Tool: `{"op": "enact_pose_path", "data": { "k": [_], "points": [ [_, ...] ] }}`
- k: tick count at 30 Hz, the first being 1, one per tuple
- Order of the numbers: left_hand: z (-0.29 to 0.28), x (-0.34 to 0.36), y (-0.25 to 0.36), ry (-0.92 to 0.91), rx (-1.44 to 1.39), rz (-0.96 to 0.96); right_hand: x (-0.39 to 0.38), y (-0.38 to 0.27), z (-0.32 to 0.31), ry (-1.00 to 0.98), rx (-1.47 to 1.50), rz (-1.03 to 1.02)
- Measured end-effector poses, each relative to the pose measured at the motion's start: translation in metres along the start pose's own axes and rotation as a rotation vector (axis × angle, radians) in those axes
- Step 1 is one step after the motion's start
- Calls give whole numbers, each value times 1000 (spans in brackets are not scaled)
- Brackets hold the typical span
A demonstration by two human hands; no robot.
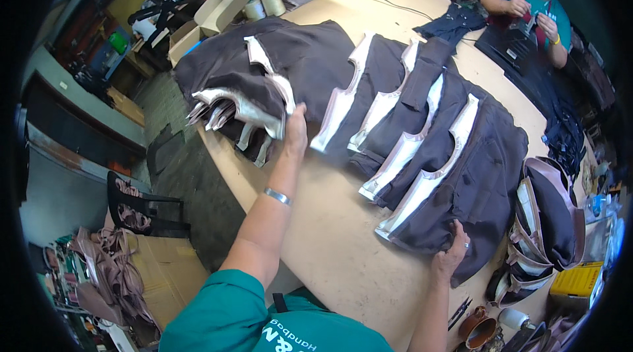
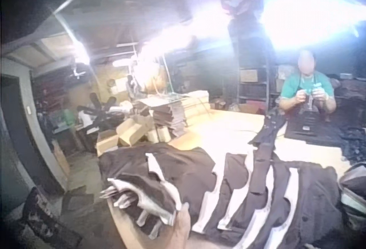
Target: The person arranges fabric pieces on a table, then uses a hammer to tap a seam on a fabric piece. They also use scissors to trim the fabric and continue working on the seam with their hands.
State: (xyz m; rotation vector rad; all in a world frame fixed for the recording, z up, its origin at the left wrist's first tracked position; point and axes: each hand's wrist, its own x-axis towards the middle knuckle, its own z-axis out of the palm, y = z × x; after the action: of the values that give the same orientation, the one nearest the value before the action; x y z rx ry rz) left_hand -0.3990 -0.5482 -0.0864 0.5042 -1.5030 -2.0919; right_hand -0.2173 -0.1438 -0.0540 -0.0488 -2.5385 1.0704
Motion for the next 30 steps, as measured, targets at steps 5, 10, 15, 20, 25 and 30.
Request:
{"op": "enact_pose_path", "data": {
  "k": [5,10,15,20,25,30],
  "points": [
    [56,-7,172,116,67,332,-2,3,-1,5,-23,-6],
    [84,-36,270,7,-231,868,-4,3,-1,-11,-16,-36],
    [137,-54,301,-258,-438,572,-4,9,-6,61,-69,-79],
    [180,-2,272,-448,-390,260,2,-5,-3,24,-54,-32],
    [216,-2,277,-485,-449,160,0,3,-5,-5,-101,-35],
    [197,-112,288,-803,-777,73,2,-4,-1,5,163,-33]
  ]
}}
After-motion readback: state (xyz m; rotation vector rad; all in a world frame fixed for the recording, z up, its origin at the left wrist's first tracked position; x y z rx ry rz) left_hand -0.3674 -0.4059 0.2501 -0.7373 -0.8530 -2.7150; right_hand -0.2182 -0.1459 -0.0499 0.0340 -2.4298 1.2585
